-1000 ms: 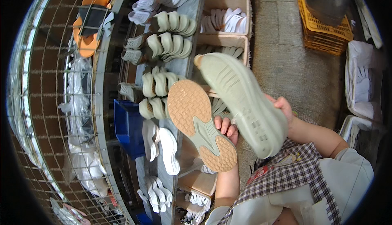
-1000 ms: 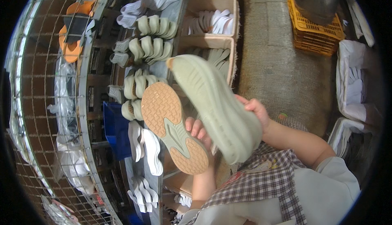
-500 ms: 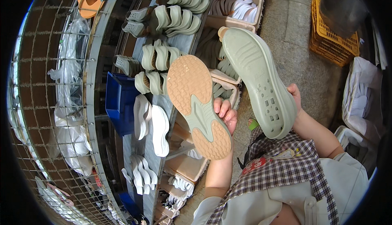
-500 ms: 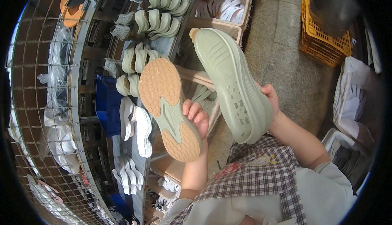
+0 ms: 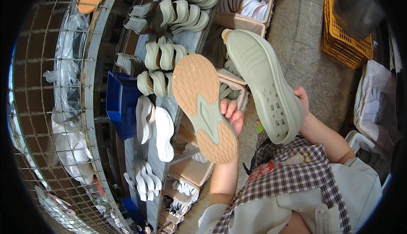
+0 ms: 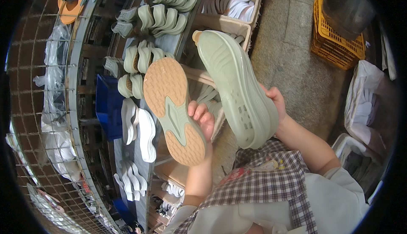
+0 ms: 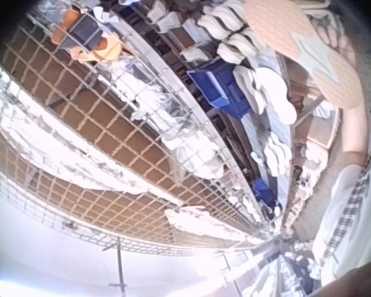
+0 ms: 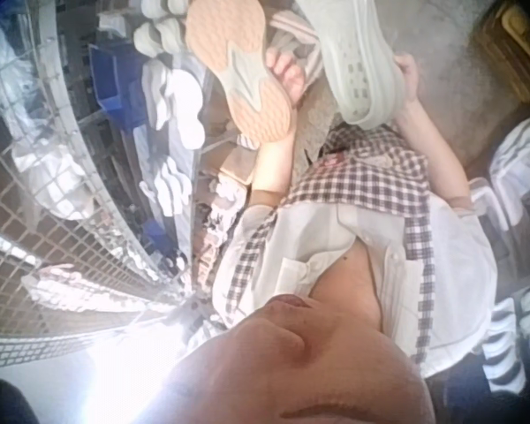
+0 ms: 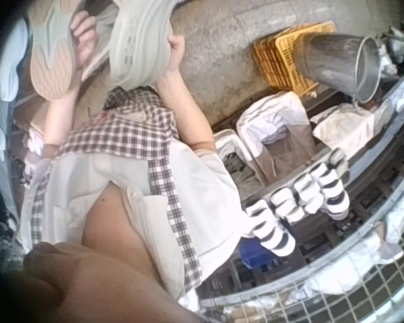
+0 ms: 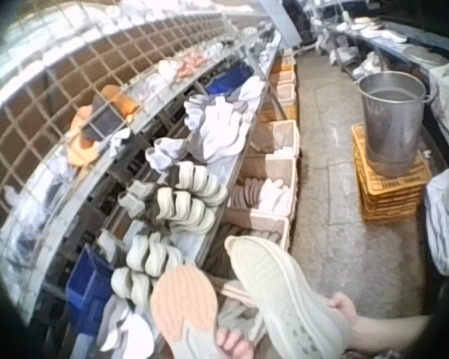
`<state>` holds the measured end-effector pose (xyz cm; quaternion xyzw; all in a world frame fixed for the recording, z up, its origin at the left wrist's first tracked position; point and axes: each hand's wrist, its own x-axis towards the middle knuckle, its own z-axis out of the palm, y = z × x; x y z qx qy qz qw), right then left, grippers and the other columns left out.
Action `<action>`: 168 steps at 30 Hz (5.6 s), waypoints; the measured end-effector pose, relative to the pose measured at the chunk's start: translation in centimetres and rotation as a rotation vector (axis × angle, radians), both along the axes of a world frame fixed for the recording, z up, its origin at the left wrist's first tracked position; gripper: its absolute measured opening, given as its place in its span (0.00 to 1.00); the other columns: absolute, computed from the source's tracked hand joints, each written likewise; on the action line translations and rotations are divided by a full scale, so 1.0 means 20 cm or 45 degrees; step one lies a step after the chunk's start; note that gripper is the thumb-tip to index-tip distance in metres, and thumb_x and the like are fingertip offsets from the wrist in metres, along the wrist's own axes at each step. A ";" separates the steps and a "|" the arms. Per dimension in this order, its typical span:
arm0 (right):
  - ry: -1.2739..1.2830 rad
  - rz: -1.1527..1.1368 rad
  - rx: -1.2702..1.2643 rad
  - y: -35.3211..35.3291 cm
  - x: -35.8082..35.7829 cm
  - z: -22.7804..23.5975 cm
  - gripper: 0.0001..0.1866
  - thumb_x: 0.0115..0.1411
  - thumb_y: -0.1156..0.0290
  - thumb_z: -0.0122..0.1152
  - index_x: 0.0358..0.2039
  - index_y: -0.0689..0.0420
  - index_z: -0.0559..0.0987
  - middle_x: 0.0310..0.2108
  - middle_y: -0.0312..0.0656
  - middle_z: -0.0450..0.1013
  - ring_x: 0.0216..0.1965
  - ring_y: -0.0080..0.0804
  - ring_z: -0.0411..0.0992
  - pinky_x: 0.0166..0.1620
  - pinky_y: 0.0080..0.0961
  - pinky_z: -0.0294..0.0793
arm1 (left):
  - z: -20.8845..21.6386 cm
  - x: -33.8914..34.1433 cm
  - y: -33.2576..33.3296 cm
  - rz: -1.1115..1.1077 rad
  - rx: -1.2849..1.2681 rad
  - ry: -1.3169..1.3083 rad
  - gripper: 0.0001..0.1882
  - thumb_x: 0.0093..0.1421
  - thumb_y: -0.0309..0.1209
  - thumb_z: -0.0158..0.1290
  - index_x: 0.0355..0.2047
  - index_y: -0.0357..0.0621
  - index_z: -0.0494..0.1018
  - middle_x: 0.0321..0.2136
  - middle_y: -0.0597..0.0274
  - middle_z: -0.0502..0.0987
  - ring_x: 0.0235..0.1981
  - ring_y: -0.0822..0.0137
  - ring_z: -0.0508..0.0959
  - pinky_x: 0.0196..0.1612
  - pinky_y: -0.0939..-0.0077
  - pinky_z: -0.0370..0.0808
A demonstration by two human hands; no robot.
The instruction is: The person picks up white and green slippers from a shelf, inspects the soles, and places them into a large white sack. The person then walks to a counter, writes on a clipboard with a red pen, and returns to the sack to continue handling slippers.
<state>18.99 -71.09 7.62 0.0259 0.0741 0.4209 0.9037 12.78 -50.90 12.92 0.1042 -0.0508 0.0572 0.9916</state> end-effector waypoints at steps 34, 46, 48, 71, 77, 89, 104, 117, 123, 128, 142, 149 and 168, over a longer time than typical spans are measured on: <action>-1.722 -0.405 -0.830 0.09 0.00 0.53 0.27 0.69 0.56 0.32 0.59 0.61 0.64 0.43 0.39 0.63 0.46 0.28 0.61 0.52 0.24 0.61 | 0.08 -0.09 -0.17 -0.013 0.215 0.340 0.29 0.59 0.38 0.50 0.59 0.47 0.58 0.59 0.60 0.58 0.51 0.62 0.65 0.46 0.64 0.72; -1.180 -0.186 -0.763 0.02 0.01 0.53 0.43 0.49 0.66 0.56 0.62 0.67 0.51 0.59 0.54 0.53 0.61 0.47 0.55 0.62 0.37 0.57 | 0.01 0.04 -0.10 -0.192 0.029 -0.138 0.31 0.58 0.37 0.51 0.61 0.47 0.56 0.61 0.60 0.56 0.51 0.62 0.66 0.42 0.67 0.75; -0.655 -0.053 -0.173 -0.01 0.07 0.50 0.41 0.49 0.62 0.53 0.62 0.64 0.53 0.50 0.54 0.66 0.47 0.45 0.71 0.48 0.35 0.75 | -0.02 0.08 -0.05 -0.287 -0.079 -0.304 0.32 0.58 0.37 0.52 0.61 0.47 0.56 0.62 0.60 0.56 0.51 0.62 0.66 0.41 0.67 0.75; -0.491 0.183 -0.419 0.08 0.05 0.14 0.45 0.44 0.72 0.50 0.64 0.58 0.45 0.62 0.49 0.53 0.61 0.39 0.57 0.62 0.38 0.60 | 0.18 0.08 -0.11 0.097 1.544 0.624 0.30 0.60 0.29 0.50 0.62 0.43 0.54 0.61 0.49 0.55 0.61 0.57 0.60 0.60 0.64 0.61; -0.567 0.252 -0.405 0.06 0.12 -0.01 0.41 0.56 0.64 0.49 0.66 0.53 0.42 0.62 0.47 0.52 0.60 0.37 0.59 0.59 0.38 0.64 | 0.14 0.17 0.01 -0.027 2.274 0.503 0.32 0.58 0.34 0.55 0.61 0.39 0.57 0.64 0.41 0.44 0.65 0.53 0.49 0.64 0.63 0.49; -0.412 0.367 -0.264 0.08 0.23 -0.20 0.45 0.54 0.46 0.60 0.65 0.47 0.49 0.59 0.42 0.59 0.54 0.31 0.67 0.52 0.37 0.73 | 0.48 0.75 0.84 1.080 3.793 0.884 0.59 0.35 0.42 0.70 0.64 0.49 0.46 0.50 0.36 0.61 0.53 0.39 0.61 0.55 0.49 0.61; -0.453 0.361 -0.363 0.29 0.29 -0.20 0.36 0.58 0.46 0.53 0.62 0.51 0.59 0.54 0.46 0.66 0.53 0.36 0.68 0.54 0.39 0.71 | 0.63 -0.07 0.02 0.832 3.201 -0.301 0.61 0.34 0.31 0.70 0.64 0.52 0.42 0.55 0.50 0.52 0.57 0.52 0.57 0.56 0.51 0.61; -0.342 1.317 -0.545 -0.01 0.34 -0.62 0.27 0.56 0.55 0.61 0.51 0.58 0.73 0.50 0.39 0.72 0.48 0.29 0.71 0.53 0.31 0.69 | 0.30 0.21 0.27 -0.110 3.077 -0.034 0.60 0.37 0.43 0.70 0.64 0.41 0.44 0.63 0.41 0.48 0.64 0.49 0.53 0.63 0.59 0.56; -0.343 1.926 -0.826 -0.02 0.10 -0.60 0.31 0.58 0.48 0.56 0.55 0.55 0.69 0.53 0.33 0.69 0.49 0.25 0.69 0.54 0.29 0.67 | -0.40 0.04 0.43 -1.848 1.809 0.324 0.65 0.39 0.56 0.64 0.66 0.42 0.35 0.65 0.40 0.38 0.64 0.43 0.50 0.58 0.53 0.64; -0.339 1.933 -0.491 0.03 -0.01 -0.78 0.33 0.60 0.44 0.51 0.56 0.56 0.67 0.51 0.41 0.71 0.46 0.28 0.70 0.52 0.29 0.69 | -0.67 -0.47 0.48 -1.595 1.395 0.787 0.51 0.48 0.41 0.61 0.66 0.55 0.42 0.60 0.52 0.55 0.56 0.58 0.62 0.34 0.70 0.74; -0.529 1.004 -1.841 -0.30 -0.10 -1.67 0.27 0.56 0.54 0.61 0.47 0.63 0.70 0.39 0.42 0.71 0.39 0.25 0.70 0.39 0.25 0.70 | -1.23 -0.86 1.44 0.410 2.343 1.399 0.39 0.53 0.27 0.57 0.61 0.39 0.50 0.60 0.45 0.51 0.59 0.47 0.55 0.61 0.54 0.56; -0.397 1.186 -2.038 -0.44 -0.41 -2.02 0.24 0.55 0.61 0.60 0.46 0.64 0.71 0.40 0.44 0.72 0.42 0.30 0.70 0.46 0.27 0.71 | -2.32 -0.53 1.55 -0.176 3.150 1.486 0.45 0.49 0.34 0.63 0.62 0.38 0.49 0.63 0.39 0.37 0.61 0.39 0.50 0.61 0.57 0.62; -0.595 1.076 -1.888 0.00 -0.54 -2.11 0.17 0.55 0.65 0.61 0.42 0.62 0.73 0.34 0.39 0.73 0.37 0.27 0.70 0.43 0.26 0.70 | -2.19 -0.41 1.46 -0.562 3.200 1.364 0.38 0.56 0.42 0.55 0.63 0.50 0.51 0.64 0.38 0.33 0.63 0.37 0.50 0.60 0.52 0.59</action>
